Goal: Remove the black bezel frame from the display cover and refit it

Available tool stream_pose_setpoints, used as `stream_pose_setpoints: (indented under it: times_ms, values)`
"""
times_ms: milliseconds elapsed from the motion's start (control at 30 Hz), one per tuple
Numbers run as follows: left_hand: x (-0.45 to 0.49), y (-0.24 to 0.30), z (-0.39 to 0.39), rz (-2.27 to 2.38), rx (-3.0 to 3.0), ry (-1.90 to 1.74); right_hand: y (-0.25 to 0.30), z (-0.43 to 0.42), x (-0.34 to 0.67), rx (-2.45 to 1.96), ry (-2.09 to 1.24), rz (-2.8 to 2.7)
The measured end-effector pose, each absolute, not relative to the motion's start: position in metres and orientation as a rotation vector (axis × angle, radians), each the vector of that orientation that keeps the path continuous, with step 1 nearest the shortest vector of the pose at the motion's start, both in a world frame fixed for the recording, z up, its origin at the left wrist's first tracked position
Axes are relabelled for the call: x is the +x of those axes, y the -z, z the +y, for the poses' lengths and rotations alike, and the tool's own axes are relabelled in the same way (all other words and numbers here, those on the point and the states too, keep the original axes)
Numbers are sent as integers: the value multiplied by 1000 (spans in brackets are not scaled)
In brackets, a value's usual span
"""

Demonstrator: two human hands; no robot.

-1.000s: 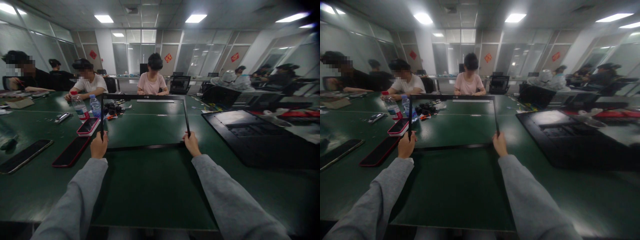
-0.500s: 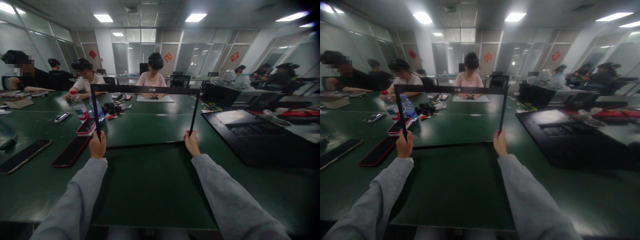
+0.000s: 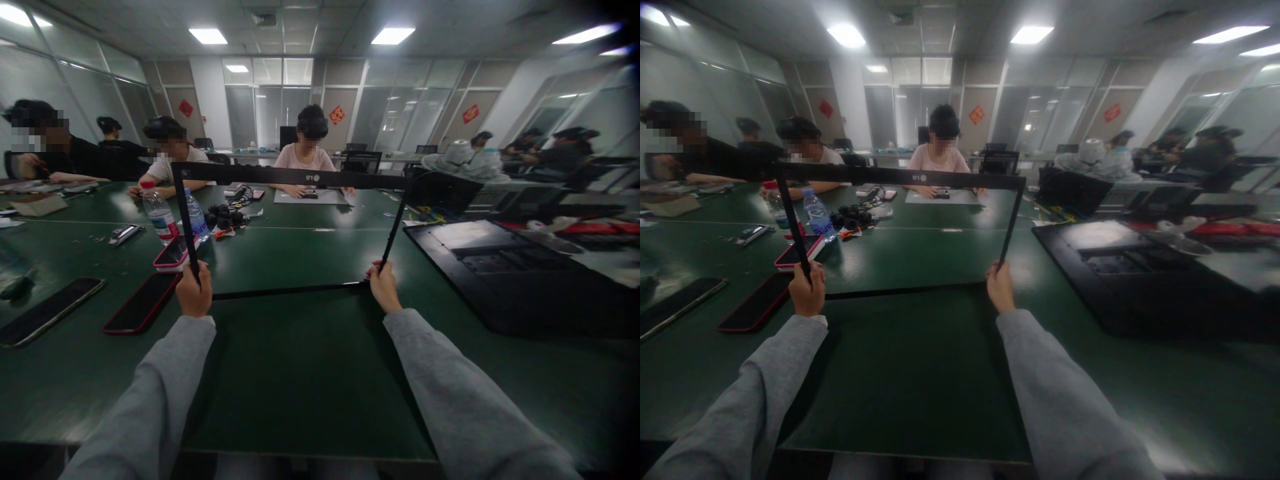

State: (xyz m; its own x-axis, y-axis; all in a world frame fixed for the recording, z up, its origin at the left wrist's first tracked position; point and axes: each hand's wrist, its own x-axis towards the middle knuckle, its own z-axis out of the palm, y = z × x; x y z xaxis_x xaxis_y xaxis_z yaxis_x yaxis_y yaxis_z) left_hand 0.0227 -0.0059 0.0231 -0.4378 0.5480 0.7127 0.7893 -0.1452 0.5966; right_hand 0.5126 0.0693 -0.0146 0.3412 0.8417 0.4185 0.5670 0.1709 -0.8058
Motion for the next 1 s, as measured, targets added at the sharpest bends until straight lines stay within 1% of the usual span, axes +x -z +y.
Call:
stream_pose_setpoints:
  times_ms: [167, 433, 733, 1000]
  values:
    - [26, -28, -9, -1922, -1544, 1591, 15, 68, 512, -1505, -312, -1350]
    - [25, -30, -6, -2092, -1601, 1524, 10, 66, 509, -1577, -351, -1341]
    - [10, -18, 6, -2478, -1727, 1476, 14, 69, 513, -1660, -385, -1343]
    - [4, -16, 6, -2590, -1673, 1013, 20, 72, 517, -1650, -371, -1374]
